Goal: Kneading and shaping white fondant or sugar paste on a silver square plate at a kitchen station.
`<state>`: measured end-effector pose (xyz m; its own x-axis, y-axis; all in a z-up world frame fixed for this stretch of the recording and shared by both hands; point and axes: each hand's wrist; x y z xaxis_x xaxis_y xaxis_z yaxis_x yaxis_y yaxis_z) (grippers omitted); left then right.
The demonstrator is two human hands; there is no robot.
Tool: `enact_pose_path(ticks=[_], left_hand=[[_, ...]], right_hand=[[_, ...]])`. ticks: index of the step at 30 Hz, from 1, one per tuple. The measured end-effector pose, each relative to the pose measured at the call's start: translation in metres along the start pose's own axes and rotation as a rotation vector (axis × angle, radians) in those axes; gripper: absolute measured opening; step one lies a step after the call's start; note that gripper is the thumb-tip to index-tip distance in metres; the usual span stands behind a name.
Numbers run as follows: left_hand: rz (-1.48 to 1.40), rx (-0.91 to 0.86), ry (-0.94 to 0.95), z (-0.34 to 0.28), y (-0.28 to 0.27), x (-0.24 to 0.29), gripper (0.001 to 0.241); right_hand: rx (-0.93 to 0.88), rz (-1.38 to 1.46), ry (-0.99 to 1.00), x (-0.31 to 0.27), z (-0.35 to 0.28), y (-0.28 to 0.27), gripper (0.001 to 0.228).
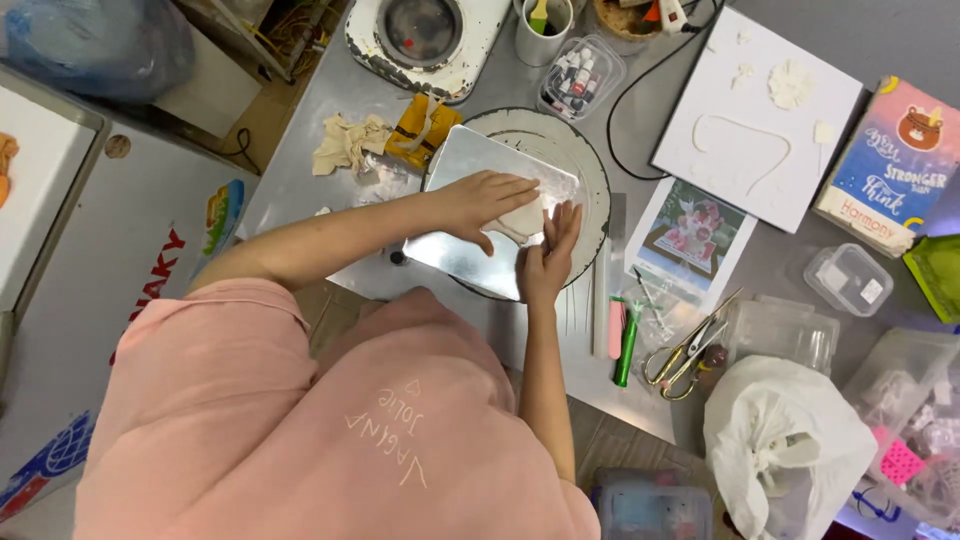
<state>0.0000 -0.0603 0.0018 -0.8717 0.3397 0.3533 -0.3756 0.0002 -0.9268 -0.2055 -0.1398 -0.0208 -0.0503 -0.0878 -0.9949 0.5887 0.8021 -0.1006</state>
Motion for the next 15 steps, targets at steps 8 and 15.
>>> enact_pose_path(ticks=[8, 15], left_hand=[[-0.036, 0.003, -0.118, -0.001, 0.038, -0.001, 0.084], [-0.340, 0.062, -0.362, 0.017, 0.036, 0.000, 0.052]], right_hand=[[-0.132, -0.348, 0.137, -0.035, 0.015, -0.009, 0.091], [-0.127, -0.550, 0.092, 0.003, 0.024, -0.018, 0.061]])
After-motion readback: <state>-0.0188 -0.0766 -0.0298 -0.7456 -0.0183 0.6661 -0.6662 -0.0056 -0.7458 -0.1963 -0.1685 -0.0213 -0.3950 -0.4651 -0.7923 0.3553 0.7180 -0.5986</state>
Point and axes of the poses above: each hand's wrist, its own z-axis towards the middle knuckle, its own y-axis out of the palm, x = y × z, and after that the axes turned 15 degrees about -x, right-handed
